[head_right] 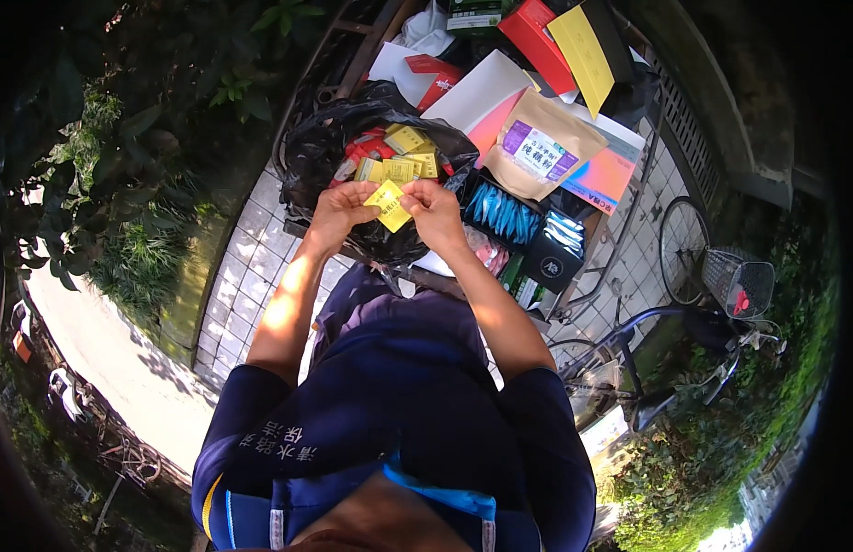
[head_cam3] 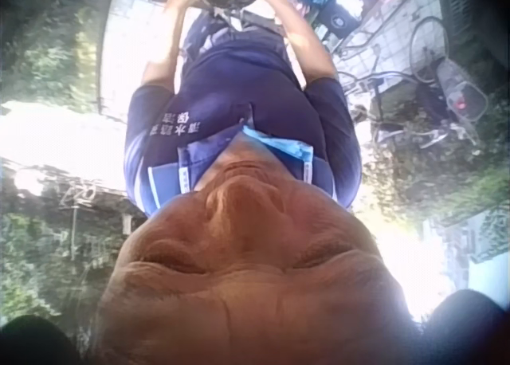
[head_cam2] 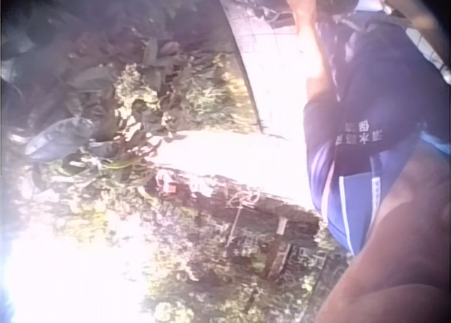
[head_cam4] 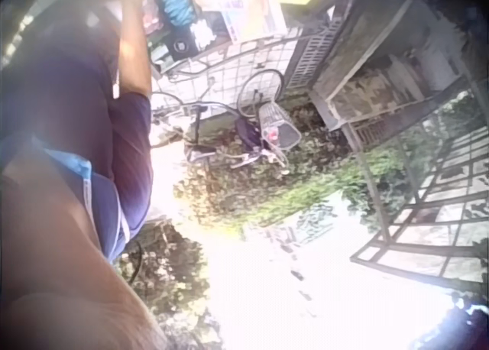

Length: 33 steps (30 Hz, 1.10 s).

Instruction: The person sorts through several boxes and packages on a table, picking up items including envelopes and small boxes, placing them into a black plastic bag, and then walking away while carrying the bag.

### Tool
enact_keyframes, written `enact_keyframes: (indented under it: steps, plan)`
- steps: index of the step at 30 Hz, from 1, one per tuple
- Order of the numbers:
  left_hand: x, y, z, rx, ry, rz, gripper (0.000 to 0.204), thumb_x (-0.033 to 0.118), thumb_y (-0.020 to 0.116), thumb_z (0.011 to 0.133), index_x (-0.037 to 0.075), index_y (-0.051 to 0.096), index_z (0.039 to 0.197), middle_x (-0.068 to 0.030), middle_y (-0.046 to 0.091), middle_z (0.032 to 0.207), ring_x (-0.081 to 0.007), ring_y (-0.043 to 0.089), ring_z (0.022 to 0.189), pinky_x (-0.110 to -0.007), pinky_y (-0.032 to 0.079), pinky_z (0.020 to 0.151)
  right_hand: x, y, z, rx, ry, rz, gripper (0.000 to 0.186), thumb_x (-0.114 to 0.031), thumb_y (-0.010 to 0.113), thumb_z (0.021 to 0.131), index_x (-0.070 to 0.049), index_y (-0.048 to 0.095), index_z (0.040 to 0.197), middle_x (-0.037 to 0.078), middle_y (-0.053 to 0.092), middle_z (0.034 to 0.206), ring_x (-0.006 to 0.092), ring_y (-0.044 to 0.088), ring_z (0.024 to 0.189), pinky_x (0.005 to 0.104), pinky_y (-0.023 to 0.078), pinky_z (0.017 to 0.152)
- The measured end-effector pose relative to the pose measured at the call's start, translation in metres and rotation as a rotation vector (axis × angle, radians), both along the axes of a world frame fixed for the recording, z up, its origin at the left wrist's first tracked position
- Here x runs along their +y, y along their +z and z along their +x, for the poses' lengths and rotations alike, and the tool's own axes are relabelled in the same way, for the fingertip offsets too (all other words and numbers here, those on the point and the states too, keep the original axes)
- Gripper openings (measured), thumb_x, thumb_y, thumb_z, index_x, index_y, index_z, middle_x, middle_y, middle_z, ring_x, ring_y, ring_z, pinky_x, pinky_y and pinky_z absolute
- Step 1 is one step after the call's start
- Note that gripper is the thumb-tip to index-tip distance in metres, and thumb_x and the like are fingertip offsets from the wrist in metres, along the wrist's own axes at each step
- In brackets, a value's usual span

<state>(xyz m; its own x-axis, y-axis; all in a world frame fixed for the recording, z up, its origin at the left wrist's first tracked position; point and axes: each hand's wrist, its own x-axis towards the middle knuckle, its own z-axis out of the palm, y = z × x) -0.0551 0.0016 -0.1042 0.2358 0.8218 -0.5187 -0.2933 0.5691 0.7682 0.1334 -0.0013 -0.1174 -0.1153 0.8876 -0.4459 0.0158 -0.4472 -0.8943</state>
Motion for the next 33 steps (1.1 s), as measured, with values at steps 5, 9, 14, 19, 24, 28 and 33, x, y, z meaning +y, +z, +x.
enact_keyframes:
  steps: [5, 9, 14, 19, 24, 28, 33]
  plan:
    - [-0.001, 0.013, -0.002, -0.143, 0.018, 0.069, 0.037, -0.014, 0.056, 0.079, -0.005, 0.058, 0.115, -0.0112, 0.065, 0.107, -0.0143, 0.062, 0.097, -0.026, 0.048, 0.088, -0.005, 0.027, 0.005, 0.194, -0.086, -0.060, 0.020, 0.004, 0.054, 0.088, 0.003, 0.061, 0.106, 0.005, 0.065, 0.089, 0.0082, 0.060, 0.078, 0.0219, 0.050, 0.070]
    - [-0.001, 0.016, -0.006, -0.102, 0.044, 0.055, 0.035, -0.011, 0.056, 0.082, -0.005, 0.058, 0.116, -0.0115, 0.065, 0.107, -0.0142, 0.062, 0.096, -0.026, 0.048, 0.088, -0.004, 0.048, 0.005, 0.222, -0.059, -0.079, 0.024, 0.003, 0.050, 0.090, 0.004, 0.058, 0.113, 0.007, 0.066, 0.095, 0.0112, 0.063, 0.083, 0.0241, 0.052, 0.074]
    - [0.000, 0.014, -0.003, -0.021, -0.010, 0.009, 0.022, -0.005, 0.060, 0.084, -0.004, 0.062, 0.105, -0.0066, 0.067, 0.092, -0.0108, 0.062, 0.082, -0.023, 0.050, 0.077, -0.004, 0.041, 0.006, 0.251, -0.060, -0.090, 0.023, -0.001, 0.053, 0.090, 0.004, 0.057, 0.112, 0.007, 0.065, 0.096, 0.0118, 0.062, 0.083, 0.0249, 0.052, 0.073]
    - [-0.024, -0.007, 0.003, 0.200, -0.306, -0.011, 0.008, 0.003, 0.064, 0.085, 0.001, 0.060, 0.079, -0.0007, 0.061, 0.069, -0.0057, 0.054, 0.062, -0.020, 0.043, 0.058, -0.033, -0.004, -0.001, -0.043, 0.130, -0.099, 0.013, -0.009, 0.064, 0.085, 0.003, 0.060, 0.088, 0.005, 0.063, 0.075, 0.0095, 0.057, 0.067, 0.0257, 0.047, 0.060]
    - [-0.048, -0.008, 0.000, 0.374, -0.440, -0.062, 0.007, 0.006, 0.065, 0.085, 0.000, 0.062, 0.083, -0.0004, 0.060, 0.069, -0.0058, 0.054, 0.060, -0.021, 0.044, 0.054, -0.058, -0.002, -0.007, -0.158, 0.220, -0.149, 0.012, -0.011, 0.062, 0.086, 0.000, 0.060, 0.090, 0.008, 0.063, 0.076, 0.0144, 0.059, 0.065, 0.0297, 0.048, 0.061]
    - [-0.016, -0.004, 0.001, 0.355, -0.198, 0.009, 0.008, 0.006, 0.061, 0.089, -0.001, 0.065, 0.090, -0.0018, 0.064, 0.077, -0.0070, 0.056, 0.065, -0.021, 0.047, 0.062, -0.058, -0.013, -0.006, -0.154, 0.158, -0.343, 0.017, -0.015, 0.055, 0.092, 0.000, 0.057, 0.098, 0.009, 0.062, 0.078, 0.0156, 0.060, 0.065, 0.0304, 0.050, 0.052]
    - [0.042, -0.040, 0.006, 0.740, -0.222, 0.365, 0.011, 0.005, 0.063, 0.084, -0.002, 0.064, 0.092, -0.0059, 0.066, 0.074, -0.0093, 0.059, 0.065, -0.024, 0.047, 0.063, -0.055, -0.017, 0.002, -0.009, -0.083, -0.402, 0.015, -0.014, 0.052, 0.094, 0.001, 0.055, 0.095, 0.006, 0.059, 0.079, 0.0134, 0.058, 0.062, 0.0250, 0.049, 0.046]
